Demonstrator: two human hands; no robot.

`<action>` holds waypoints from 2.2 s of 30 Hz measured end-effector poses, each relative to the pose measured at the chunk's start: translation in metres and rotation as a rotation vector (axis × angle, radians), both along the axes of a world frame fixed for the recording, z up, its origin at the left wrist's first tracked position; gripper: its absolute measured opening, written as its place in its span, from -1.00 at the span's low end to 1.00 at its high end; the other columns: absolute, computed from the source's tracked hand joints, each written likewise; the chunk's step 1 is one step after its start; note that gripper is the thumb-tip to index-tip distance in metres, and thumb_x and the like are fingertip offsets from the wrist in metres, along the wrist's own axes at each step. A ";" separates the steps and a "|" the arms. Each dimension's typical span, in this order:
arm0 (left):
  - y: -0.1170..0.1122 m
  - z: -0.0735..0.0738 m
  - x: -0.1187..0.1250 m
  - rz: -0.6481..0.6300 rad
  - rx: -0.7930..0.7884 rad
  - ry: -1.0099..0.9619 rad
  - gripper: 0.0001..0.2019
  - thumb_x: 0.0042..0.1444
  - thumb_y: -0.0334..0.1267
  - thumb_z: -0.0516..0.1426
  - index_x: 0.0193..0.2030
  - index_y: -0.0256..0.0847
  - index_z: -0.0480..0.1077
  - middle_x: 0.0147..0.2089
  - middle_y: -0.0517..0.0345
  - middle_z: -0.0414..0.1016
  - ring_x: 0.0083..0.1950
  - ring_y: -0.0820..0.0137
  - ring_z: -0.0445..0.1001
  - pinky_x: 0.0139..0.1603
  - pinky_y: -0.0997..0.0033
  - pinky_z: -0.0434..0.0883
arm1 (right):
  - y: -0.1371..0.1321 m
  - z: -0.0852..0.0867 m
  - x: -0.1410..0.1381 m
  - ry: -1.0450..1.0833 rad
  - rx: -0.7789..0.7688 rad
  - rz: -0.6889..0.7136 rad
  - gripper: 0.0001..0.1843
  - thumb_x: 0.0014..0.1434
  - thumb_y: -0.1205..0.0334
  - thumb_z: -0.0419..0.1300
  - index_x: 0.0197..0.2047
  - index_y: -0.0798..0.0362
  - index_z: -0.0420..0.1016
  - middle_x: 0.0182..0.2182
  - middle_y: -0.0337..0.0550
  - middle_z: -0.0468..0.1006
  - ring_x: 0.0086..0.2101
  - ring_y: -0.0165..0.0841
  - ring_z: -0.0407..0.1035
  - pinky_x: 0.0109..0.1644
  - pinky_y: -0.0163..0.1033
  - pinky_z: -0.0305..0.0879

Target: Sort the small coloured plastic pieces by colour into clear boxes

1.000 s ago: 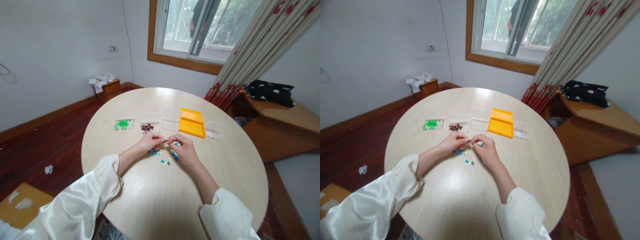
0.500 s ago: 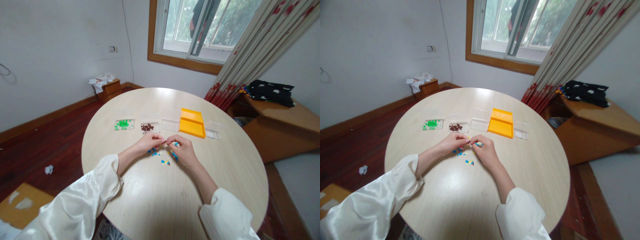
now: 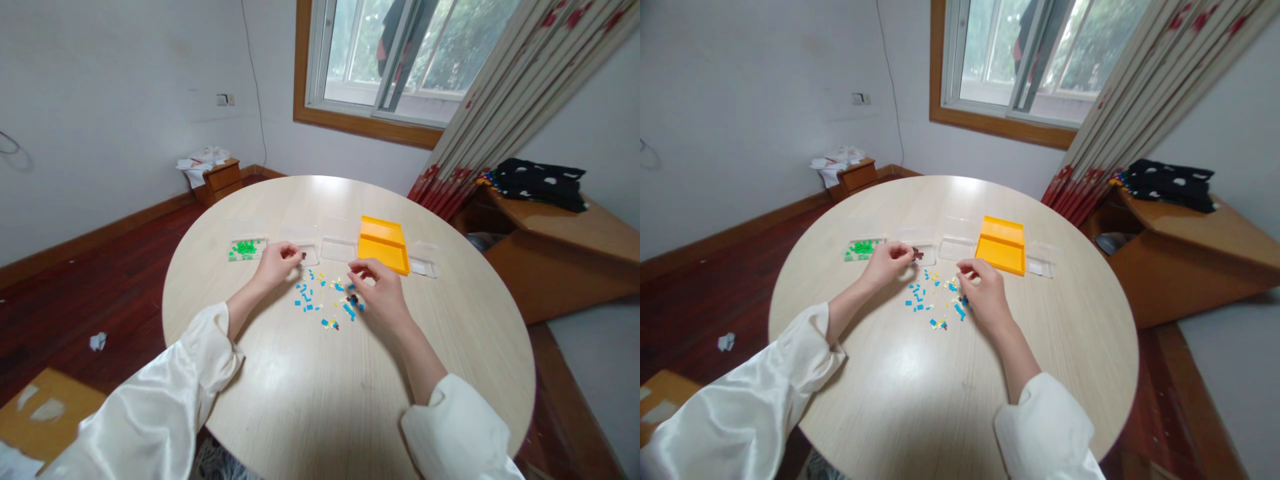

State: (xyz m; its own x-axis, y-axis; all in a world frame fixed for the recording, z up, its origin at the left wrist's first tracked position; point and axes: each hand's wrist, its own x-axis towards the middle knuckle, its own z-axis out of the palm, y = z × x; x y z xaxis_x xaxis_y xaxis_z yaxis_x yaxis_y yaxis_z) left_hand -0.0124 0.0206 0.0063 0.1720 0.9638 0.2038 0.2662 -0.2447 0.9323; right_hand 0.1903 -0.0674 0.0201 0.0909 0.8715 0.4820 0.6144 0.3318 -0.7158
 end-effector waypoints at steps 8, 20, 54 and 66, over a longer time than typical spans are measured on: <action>0.011 -0.007 -0.011 0.139 0.297 0.396 -0.85 0.05 -0.34 0.15 -0.26 -0.31 0.51 -0.25 0.00 0.55 -0.27 0.35 0.44 -0.16 0.36 0.33 | 0.002 -0.006 0.026 -0.275 -0.238 -0.083 -0.81 -0.01 0.42 0.08 -0.39 0.09 0.53 -0.40 -0.11 0.57 -0.35 -0.34 0.41 -0.21 -0.24 0.30; -0.009 -0.009 0.003 -0.078 0.386 0.373 -0.89 0.09 -0.37 0.11 -0.27 -0.27 0.46 -0.27 0.04 0.48 -0.20 0.34 0.40 -0.11 0.33 0.33 | -0.001 -0.009 0.030 -0.354 -0.375 0.185 -0.75 -0.04 0.50 0.13 -0.45 0.02 0.60 -0.42 -0.15 0.61 -0.39 -0.33 0.45 -0.25 -0.28 0.34; -0.021 -0.010 0.014 -0.228 0.279 0.347 -0.85 0.07 -0.33 0.09 -0.27 -0.29 0.47 -0.35 0.09 0.47 -0.36 0.42 0.35 -0.22 0.42 0.30 | -0.006 0.000 0.031 -0.363 -0.376 0.229 -0.79 -0.07 0.42 0.14 -0.42 0.06 0.61 -0.51 -0.18 0.55 -0.51 -0.41 0.35 -0.43 -0.34 0.24; -0.023 -0.008 0.016 -0.219 0.194 0.264 -0.87 0.04 -0.34 0.11 -0.32 -0.29 0.47 -0.38 0.10 0.49 -0.39 0.45 0.34 -0.28 0.43 0.30 | -0.004 -0.005 0.027 -0.387 -0.307 0.165 -0.85 -0.03 0.42 0.14 -0.44 0.06 0.53 -0.46 -0.15 0.54 -0.42 -0.36 0.37 -0.31 -0.30 0.26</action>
State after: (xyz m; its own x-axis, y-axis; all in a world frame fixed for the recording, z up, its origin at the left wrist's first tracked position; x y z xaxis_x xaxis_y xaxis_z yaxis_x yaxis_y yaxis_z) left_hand 0.0035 -0.0028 -0.0019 0.4402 0.8463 0.3001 0.4125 -0.4874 0.7696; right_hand 0.2168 -0.0712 0.0152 -0.1940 0.9655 0.1734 0.8107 0.2574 -0.5258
